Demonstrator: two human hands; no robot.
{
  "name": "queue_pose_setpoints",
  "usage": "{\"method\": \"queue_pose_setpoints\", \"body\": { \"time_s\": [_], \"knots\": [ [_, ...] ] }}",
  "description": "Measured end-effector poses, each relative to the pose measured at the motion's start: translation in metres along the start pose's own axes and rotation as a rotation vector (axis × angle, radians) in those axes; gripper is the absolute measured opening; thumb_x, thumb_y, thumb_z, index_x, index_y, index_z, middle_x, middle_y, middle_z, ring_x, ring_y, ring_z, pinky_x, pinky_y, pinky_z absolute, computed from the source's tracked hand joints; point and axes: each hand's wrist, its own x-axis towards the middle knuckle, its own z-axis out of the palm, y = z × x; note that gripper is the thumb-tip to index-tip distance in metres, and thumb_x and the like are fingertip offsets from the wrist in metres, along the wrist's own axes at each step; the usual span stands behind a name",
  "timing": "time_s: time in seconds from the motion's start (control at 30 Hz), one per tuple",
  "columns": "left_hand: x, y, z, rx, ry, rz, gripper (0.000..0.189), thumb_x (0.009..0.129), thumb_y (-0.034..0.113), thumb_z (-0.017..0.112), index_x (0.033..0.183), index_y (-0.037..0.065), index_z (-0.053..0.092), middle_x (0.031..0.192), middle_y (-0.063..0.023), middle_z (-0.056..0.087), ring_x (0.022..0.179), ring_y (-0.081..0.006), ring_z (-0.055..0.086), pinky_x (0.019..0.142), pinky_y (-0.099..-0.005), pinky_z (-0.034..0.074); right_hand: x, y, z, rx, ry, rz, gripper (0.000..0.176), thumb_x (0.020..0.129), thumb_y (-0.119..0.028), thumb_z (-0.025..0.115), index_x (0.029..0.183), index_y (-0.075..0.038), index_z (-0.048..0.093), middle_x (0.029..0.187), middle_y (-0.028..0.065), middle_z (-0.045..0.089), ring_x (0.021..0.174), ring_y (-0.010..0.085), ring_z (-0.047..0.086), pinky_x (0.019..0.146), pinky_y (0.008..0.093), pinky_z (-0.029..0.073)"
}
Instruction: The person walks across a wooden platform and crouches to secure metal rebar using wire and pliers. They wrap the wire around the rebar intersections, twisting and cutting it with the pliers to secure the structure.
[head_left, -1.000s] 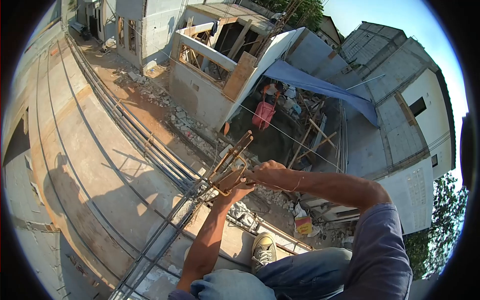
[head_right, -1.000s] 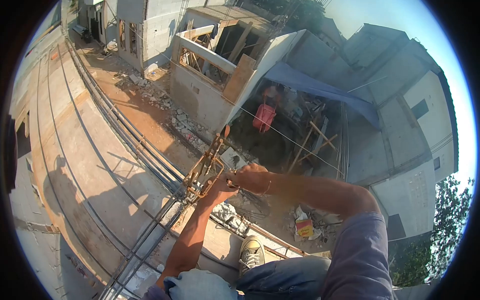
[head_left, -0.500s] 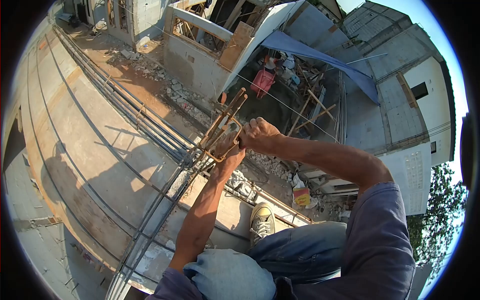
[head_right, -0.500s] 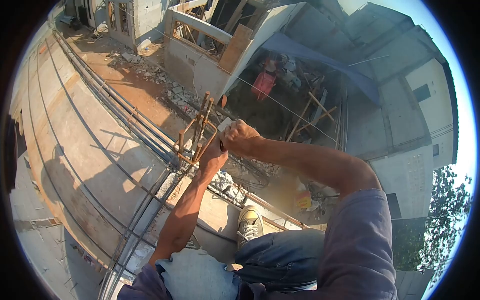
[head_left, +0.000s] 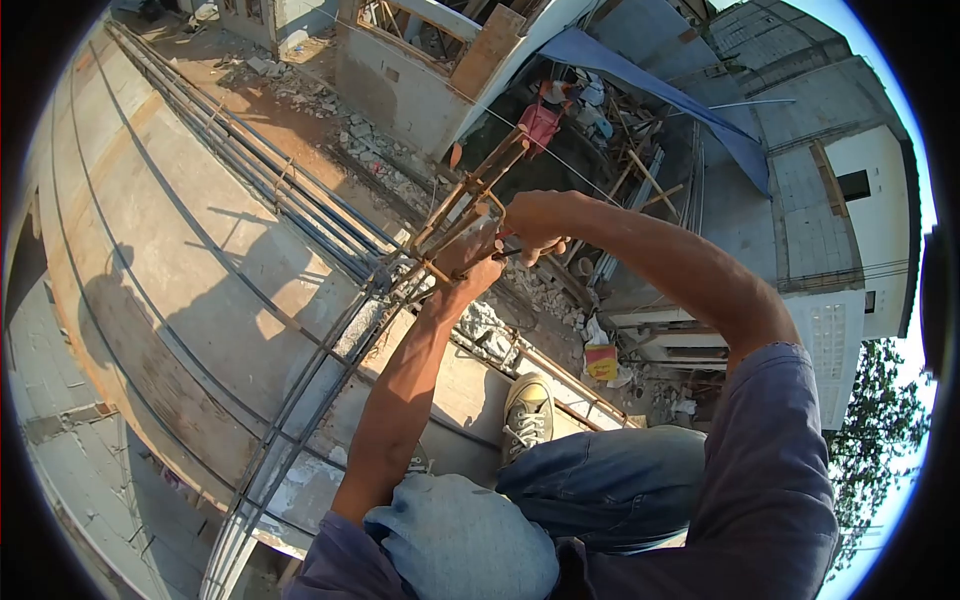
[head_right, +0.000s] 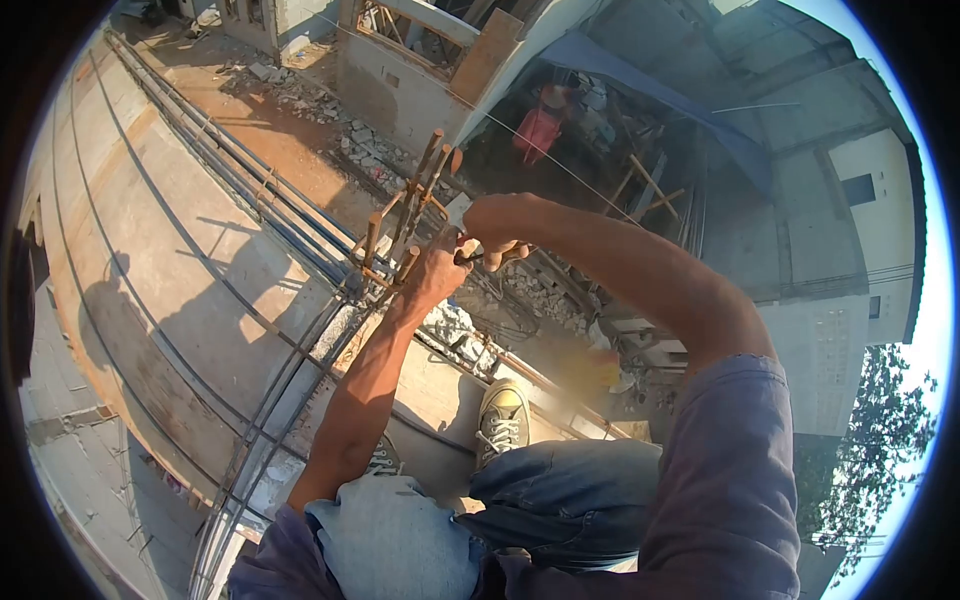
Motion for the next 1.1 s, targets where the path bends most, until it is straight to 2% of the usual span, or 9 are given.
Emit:
{"method": "queue_pose_setpoints", "body": {
  "time_s": [0.1, 0.2, 0.4, 0.47, 0.53, 0.63, 0.77, 0.83, 1.1],
  "knots": [
    [-0.001, -0.005, -0.002, 0.141, -0.004, 0.107, 0.034, 0.073, 0.017, 0.077, 0.099, 0.005, 0.058, 0.083, -0.0149, 0.065, 0.076, -0.0304, 0.066, 0.065, -0.0392, 0.052, 0.0, 0.016, 0.041, -1.067, 1.212, -0.382, 0.029, 0.083, -0.019, 0.064, 0.109, -0.012, 0.056, 0.095, 0.0005, 0.06, 0.096, 0.0155, 0.058, 0.087, 0.0344, 0.048],
    [-0.002, 0.013, -0.028, 0.023, 0.167, 0.295, 0.023, 0.074, 0.022, 0.074, 0.088, 0.008, 0.06, 0.064, -0.0068, 0.058, 0.055, -0.0235, 0.058, 0.051, -0.0372, 0.047, 0.013, 0.045, 0.056, -1.061, 1.334, -0.458, 0.025, 0.084, -0.017, 0.06, 0.109, -0.012, 0.056, 0.09, 0.0006, 0.059, 0.092, 0.0159, 0.059, 0.079, 0.0329, 0.052],
    [-0.01, 0.018, -0.025, -0.093, 0.12, 0.203, 0.037, 0.074, 0.024, 0.075, 0.103, 0.006, 0.06, 0.085, -0.0114, 0.065, 0.075, -0.028, 0.064, 0.066, -0.0374, 0.052, 0.006, 0.031, 0.042, -0.641, 1.061, -0.417, 0.037, 0.079, -0.007, 0.06, 0.115, -0.015, 0.057, 0.095, 0.0056, 0.063, 0.089, 0.0271, 0.066, 0.068, 0.0387, 0.056],
    [-0.015, 0.021, -0.019, 0.185, 0.45, 0.334, 0.04, 0.075, 0.025, 0.075, 0.106, 0.006, 0.059, 0.085, -0.0133, 0.065, 0.077, -0.0286, 0.065, 0.067, -0.0383, 0.052, -0.009, 0.013, 0.027, -0.479, 0.633, -0.191, 0.035, 0.08, -0.01, 0.057, 0.115, -0.009, 0.058, 0.098, 0.0111, 0.066, 0.087, 0.0293, 0.067, 0.068, 0.0396, 0.057],
    [-0.017, 0.025, -0.011, 0.069, 0.26, 0.208, 0.042, 0.076, 0.022, 0.074, 0.11, 0.003, 0.059, 0.102, -0.0154, 0.066, 0.091, -0.0288, 0.065, 0.074, -0.04, 0.053, 0.006, 0.016, 0.001, -0.494, 0.359, -0.16, 0.032, 0.081, -0.015, 0.056, 0.11, -0.002, 0.06, 0.094, 0.0158, 0.067, 0.08, 0.0302, 0.068, 0.069, 0.0415, 0.057],
    [0.004, 0.025, -0.029, -0.049, -0.081, -0.014, 0.031, 0.075, 0.025, 0.073, 0.097, 0.004, 0.067, 0.082, -0.0163, 0.068, 0.069, -0.0308, 0.065, 0.063, -0.0391, 0.052, 0.004, 0.013, -0.013, 0.161, -0.074, 0.006, 0.028, 0.084, -0.021, 0.056, 0.104, -0.002, 0.06, 0.09, 0.0178, 0.067, 0.071, 0.0311, 0.068, 0.062, 0.0458, 0.055],
    [0.005, 0.019, -0.035, 0.108, -0.139, 0.01, 0.036, 0.072, 0.04, 0.071, 0.094, 0.012, 0.065, 0.072, -0.0159, 0.064, 0.065, -0.031, 0.064, 0.059, -0.0388, 0.05, -0.022, -0.008, 0.027, -0.591, 0.29, -0.162, 0.023, 0.085, -0.02, 0.059, 0.104, -0.005, 0.058, 0.092, 0.0161, 0.066, 0.081, 0.0277, 0.068, 0.062, 0.0396, 0.054],
    [0.007, 0.015, -0.027, 0.036, -0.053, 0.146, 0.037, 0.073, 0.036, 0.07, 0.098, 0.01, 0.06, 0.067, -0.0133, 0.061, 0.062, -0.031, 0.063, 0.057, -0.0392, 0.05, 0.0, 0.013, 0.068, -0.884, 1.172, -0.332, 0.02, 0.087, -0.019, 0.061, 0.103, -0.008, 0.059, 0.096, 0.0126, 0.064, 0.094, 0.0237, 0.065, 0.069, 0.0341, 0.053],
    [-0.014, 0.023, -0.007, 0.249, 0.444, 0.235, 0.034, 0.071, 0.022, 0.073, 0.096, 0.008, 0.055, 0.077, -0.0078, 0.059, 0.072, -0.0249, 0.063, 0.065, -0.0383, 0.053, -0.03, 0.01, 0.011, -0.542, 0.583, -0.457, 0.035, 0.093, -0.029, 0.055, 0.122, -0.011, 0.06, 0.095, 0.0092, 0.066, 0.095, 0.0233, 0.065, 0.076, 0.0361, 0.052]
  ]
}}
